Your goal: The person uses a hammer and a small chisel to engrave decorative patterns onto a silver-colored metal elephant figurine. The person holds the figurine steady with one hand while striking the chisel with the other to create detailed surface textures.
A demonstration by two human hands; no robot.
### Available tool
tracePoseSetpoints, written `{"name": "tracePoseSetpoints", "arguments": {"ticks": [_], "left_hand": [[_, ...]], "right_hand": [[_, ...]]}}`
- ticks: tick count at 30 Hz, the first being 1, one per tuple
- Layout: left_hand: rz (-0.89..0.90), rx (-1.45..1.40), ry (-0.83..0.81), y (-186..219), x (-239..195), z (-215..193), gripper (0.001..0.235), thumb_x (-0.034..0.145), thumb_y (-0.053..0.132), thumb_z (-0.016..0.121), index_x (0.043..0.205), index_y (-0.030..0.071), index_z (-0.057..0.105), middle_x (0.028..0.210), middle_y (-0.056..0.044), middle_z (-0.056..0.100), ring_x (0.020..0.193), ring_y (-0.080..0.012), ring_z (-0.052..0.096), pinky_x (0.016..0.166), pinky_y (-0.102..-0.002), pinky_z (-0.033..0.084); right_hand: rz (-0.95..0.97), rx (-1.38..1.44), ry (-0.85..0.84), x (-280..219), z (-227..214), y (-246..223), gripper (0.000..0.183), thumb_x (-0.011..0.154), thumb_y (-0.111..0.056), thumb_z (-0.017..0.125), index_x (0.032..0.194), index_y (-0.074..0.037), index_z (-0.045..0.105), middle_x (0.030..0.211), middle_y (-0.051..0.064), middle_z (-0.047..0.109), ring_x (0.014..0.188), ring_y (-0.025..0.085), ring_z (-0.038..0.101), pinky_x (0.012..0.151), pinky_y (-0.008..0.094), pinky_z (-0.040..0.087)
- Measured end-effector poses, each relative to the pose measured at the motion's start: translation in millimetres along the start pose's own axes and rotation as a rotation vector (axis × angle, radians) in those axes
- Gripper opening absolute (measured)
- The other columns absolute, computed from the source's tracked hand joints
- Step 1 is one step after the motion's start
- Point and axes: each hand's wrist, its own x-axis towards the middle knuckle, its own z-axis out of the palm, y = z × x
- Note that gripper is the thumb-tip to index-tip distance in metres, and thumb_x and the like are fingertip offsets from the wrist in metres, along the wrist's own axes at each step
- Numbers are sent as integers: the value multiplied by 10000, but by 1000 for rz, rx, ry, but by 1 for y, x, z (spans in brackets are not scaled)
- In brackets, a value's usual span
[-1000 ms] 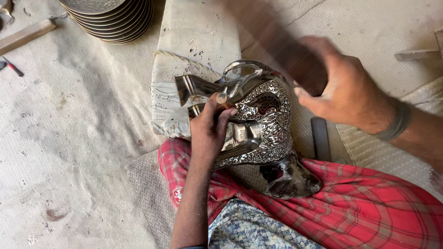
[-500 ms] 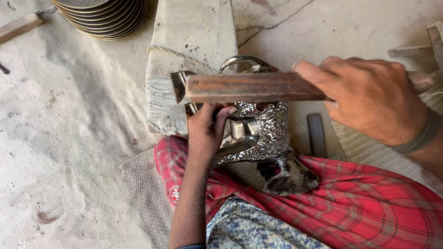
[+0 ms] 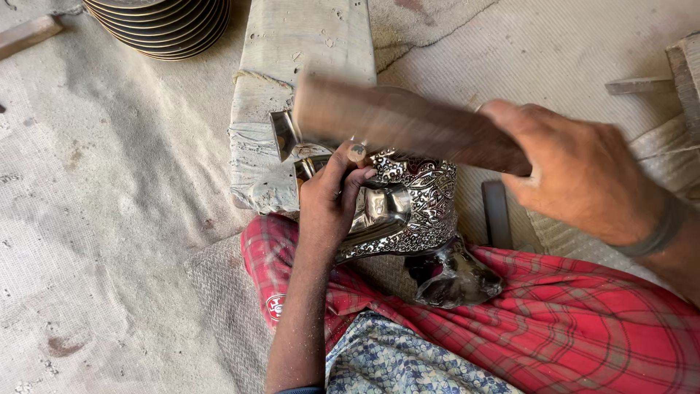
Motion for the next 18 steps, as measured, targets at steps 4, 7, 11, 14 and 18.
{"name": "tracePoseSetpoints", "arguments": {"ticks": [4, 7, 11, 14, 18], "left_hand": [[-9, 1, -24, 1, 0, -2, 210, 999, 135, 733, 1168, 76, 622, 943, -110, 759, 846, -233, 773, 691, -362, 596], [11, 28, -26, 3, 0, -3, 202, 995, 125, 736, 1169, 77, 645, 938, -115, 760, 846, -259, 762, 691, -378, 583], [-32, -27, -29, 3, 2, -1, 305, 986, 139, 723, 1262, 70, 614, 955, -102, 756, 851, -232, 772, 706, -357, 602], [-15, -1, -41, 0, 1, -2, 237, 1003, 140, 727, 1210, 84, 626, 960, -95, 758, 849, -230, 769, 711, -356, 597], [45, 17, -27, -2, 0, -2, 265, 1004, 128, 723, 1253, 112, 632, 991, -96, 762, 873, -239, 767, 729, -357, 598]], "right_hand": [[37, 396, 74, 9, 4, -10, 699, 798, -85, 787, 1438, -121, 509, 977, 59, 692, 755, 200, 702, 658, 316, 600], [-17, -100, 28, 13, -4, -13, 682, 766, -88, 845, 1387, -155, 570, 914, 77, 714, 734, 240, 725, 592, 368, 594], [62, 157, 49, 19, -8, -18, 733, 740, -131, 835, 1406, -122, 528, 935, 79, 704, 764, 237, 716, 660, 361, 600], [45, -16, -15, 17, -8, -15, 727, 776, -165, 854, 1429, -150, 535, 932, 90, 704, 780, 247, 728, 672, 377, 605], [97, 178, -75, 15, 1, -5, 710, 814, -153, 827, 1462, -138, 536, 1026, 100, 744, 775, 254, 735, 701, 368, 617]]}}
